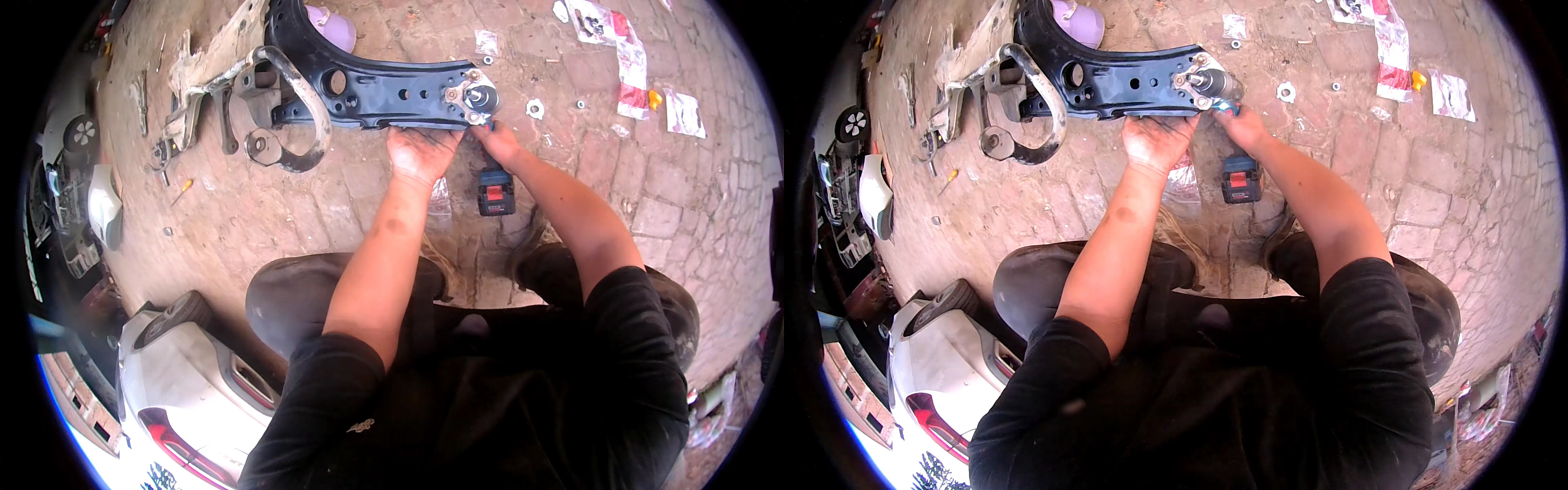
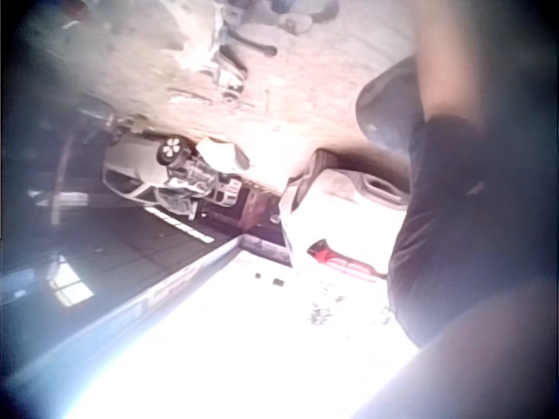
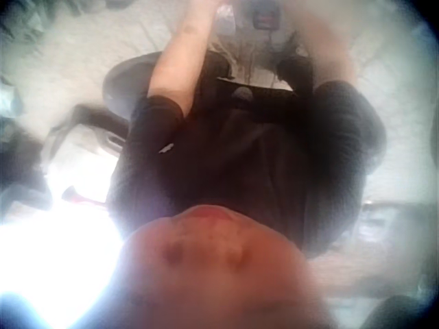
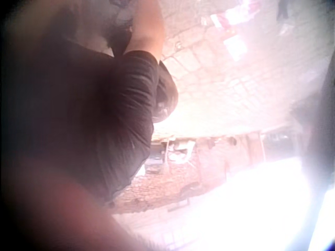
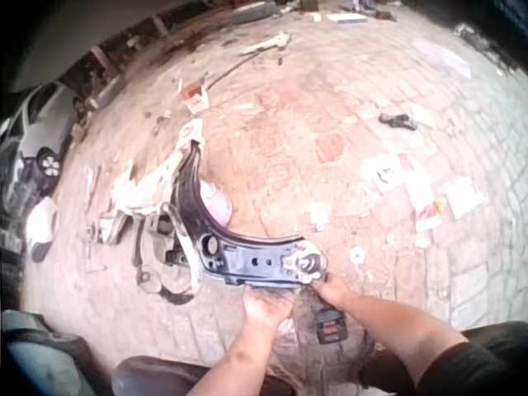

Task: The person assembles a car suspension component by hand, attaching a ball joint to a control arm. They then use a cordless impact wrench to tighten the bolts securing the joint. The person works on the floor in a cluttered auto repair shop.

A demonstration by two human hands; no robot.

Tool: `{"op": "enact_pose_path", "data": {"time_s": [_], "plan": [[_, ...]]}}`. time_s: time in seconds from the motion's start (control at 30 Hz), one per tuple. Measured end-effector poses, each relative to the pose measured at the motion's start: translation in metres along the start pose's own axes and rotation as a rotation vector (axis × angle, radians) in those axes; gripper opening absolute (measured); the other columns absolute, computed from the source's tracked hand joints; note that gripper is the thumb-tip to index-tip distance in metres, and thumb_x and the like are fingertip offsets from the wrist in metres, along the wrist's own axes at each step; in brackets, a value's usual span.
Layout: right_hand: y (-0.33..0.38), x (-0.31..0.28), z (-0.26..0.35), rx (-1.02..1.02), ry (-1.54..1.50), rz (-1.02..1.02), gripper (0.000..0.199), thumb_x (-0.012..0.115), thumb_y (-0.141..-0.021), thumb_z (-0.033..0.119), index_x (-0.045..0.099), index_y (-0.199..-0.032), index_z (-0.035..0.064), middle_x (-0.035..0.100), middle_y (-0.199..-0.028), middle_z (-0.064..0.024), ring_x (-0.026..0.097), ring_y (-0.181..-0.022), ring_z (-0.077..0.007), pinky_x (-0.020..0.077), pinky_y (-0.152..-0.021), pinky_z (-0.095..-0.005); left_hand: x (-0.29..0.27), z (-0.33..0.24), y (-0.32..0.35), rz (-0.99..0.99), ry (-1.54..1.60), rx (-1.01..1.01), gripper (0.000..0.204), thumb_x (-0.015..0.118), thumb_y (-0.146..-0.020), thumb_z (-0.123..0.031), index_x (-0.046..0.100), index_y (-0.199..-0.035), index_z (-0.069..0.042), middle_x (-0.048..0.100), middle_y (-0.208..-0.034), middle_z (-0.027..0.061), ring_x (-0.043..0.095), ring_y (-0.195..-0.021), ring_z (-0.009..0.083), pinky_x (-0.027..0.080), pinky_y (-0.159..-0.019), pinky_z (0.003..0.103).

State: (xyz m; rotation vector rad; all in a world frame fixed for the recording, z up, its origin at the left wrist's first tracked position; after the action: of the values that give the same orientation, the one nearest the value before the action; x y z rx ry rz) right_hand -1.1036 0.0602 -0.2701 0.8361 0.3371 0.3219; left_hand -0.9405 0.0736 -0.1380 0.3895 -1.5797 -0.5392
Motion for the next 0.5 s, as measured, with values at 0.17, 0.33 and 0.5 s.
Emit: {"op": "enact_pose_path", "data": {"time_s": [0.17, 0.33, 0.5], "plan": [[0.011, 0.0, 0.003, -0.027, -0.054, 0.008, 0.062, 0.069, -0.078, 0.047, 0.058, -0.117, -0.0003, 0.067, -0.095, -0.014, 0.064, -0.082, -0.0225, 0.0509, -0.074, -0.0352, -0.002, -0.003, 0.0, -0.006, -0.005, -0.034, 0.047, 0.039, -0.094, -0.042, 0.053, -0.124, -0.008, 0.054, -0.129, 0.0124, 0.051, -0.115, 0.0312, 0.044, -0.091, 0.05], [0.016, -0.001, 0.01, 0.007, -0.021, 0.032, 0.06, 0.069, -0.078, 0.045, 0.057, -0.115, -0.0013, 0.066, -0.091, -0.0133, 0.063, -0.077, -0.0199, 0.0511, -0.069, -0.0346, -0.007, -0.004, 0.0, 0.002, 0.018, -0.058, 0.047, 0.042, -0.092, -0.045, 0.054, -0.12, -0.009, 0.056, -0.123, 0.0101, 0.051, -0.111, 0.0276, 0.045, -0.086, 0.044], [0.014, 0.001, 0.008, -0.001, 0.0, 0.004, 0.057, 0.068, -0.08, 0.045, 0.058, -0.111, -0.0015, 0.064, -0.085, -0.0123, 0.062, -0.068, -0.0195, 0.0498, -0.058, -0.0346, -0.005, -0.002, -0.001, -0.017, -0.006, -0.058, 0.047, 0.044, -0.091, -0.044, 0.054, -0.121, -0.009, 0.056, -0.124, 0.0102, 0.051, -0.111, 0.0273, 0.044, -0.086, 0.044]]}}
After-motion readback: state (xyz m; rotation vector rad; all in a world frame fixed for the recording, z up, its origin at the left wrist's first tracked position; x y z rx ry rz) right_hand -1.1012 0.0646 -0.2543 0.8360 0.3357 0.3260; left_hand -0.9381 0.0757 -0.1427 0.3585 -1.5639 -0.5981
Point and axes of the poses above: each hand's wrist, its own y-axis away from the middle knuckle, its own x-axis out of the palm, z = x × y, the point moved 2 cm from there along -y, towards the middle knuckle
